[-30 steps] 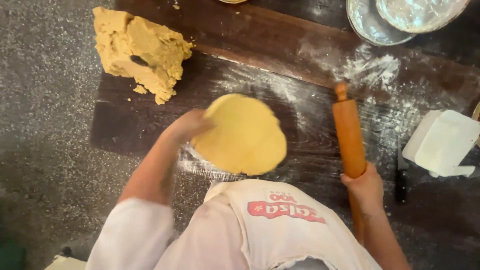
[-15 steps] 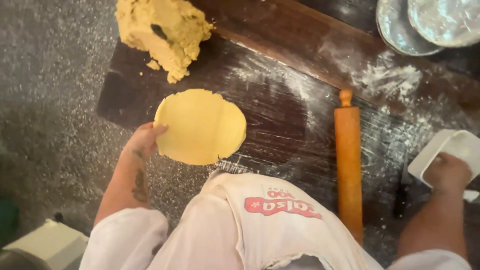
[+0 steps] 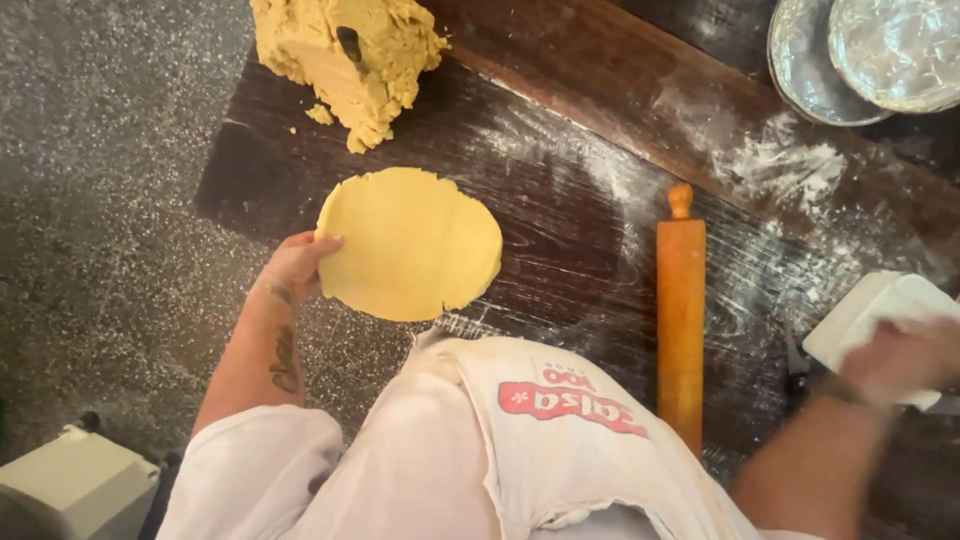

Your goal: Kneading a portion of dough and rolling it out into a circular shape using a rolling pin to prepare a pie crust.

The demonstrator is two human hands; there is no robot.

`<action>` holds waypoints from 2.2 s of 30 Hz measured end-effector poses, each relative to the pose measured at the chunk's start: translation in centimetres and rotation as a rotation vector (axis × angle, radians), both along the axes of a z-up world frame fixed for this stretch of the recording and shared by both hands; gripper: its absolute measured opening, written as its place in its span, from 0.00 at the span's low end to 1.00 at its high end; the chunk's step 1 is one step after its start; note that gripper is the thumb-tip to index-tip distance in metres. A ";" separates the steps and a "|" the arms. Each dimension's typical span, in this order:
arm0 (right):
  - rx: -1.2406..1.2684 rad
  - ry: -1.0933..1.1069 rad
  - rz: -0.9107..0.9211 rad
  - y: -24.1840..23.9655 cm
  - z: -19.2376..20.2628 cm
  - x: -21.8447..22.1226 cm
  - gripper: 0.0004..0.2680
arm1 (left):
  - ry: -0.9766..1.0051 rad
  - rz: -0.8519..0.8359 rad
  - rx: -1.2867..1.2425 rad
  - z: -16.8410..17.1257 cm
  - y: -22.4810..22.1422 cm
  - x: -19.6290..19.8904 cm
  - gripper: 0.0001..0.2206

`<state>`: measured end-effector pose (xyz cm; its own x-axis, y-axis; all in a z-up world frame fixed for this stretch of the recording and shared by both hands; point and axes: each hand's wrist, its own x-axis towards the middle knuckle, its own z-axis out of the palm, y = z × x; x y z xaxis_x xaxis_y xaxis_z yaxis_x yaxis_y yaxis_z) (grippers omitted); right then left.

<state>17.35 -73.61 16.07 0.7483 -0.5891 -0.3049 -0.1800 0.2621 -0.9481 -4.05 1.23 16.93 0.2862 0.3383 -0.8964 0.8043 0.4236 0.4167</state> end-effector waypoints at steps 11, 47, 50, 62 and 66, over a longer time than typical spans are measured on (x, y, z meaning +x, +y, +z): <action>-1.581 0.034 0.938 20.0 -1.7 -10.8 0.26 | -0.187 -0.117 -0.098 1.5 -3.4 4.2 0.25; -0.865 0.699 0.546 8.4 -4.1 -7.6 0.20 | -0.283 -0.606 0.611 -9.8 -8.8 17.4 0.13; -0.820 0.859 0.595 13.5 4.5 -5.8 0.23 | -0.196 -0.671 0.566 -2.5 -9.6 16.0 0.13; -1.005 0.685 0.733 9.3 -5.2 -5.4 0.22 | -0.352 -0.698 0.810 -7.9 -9.2 11.9 0.21; -2.001 0.884 1.249 1.7 -17.7 5.8 0.07 | -0.464 -0.646 1.110 -14.6 -8.1 21.2 0.20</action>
<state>23.13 -71.89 -1.68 0.8711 -0.0520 -0.4883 0.2150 -0.8536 0.4744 17.13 -6.84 2.34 0.8640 0.5030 -0.0225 0.4237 -0.7023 0.5721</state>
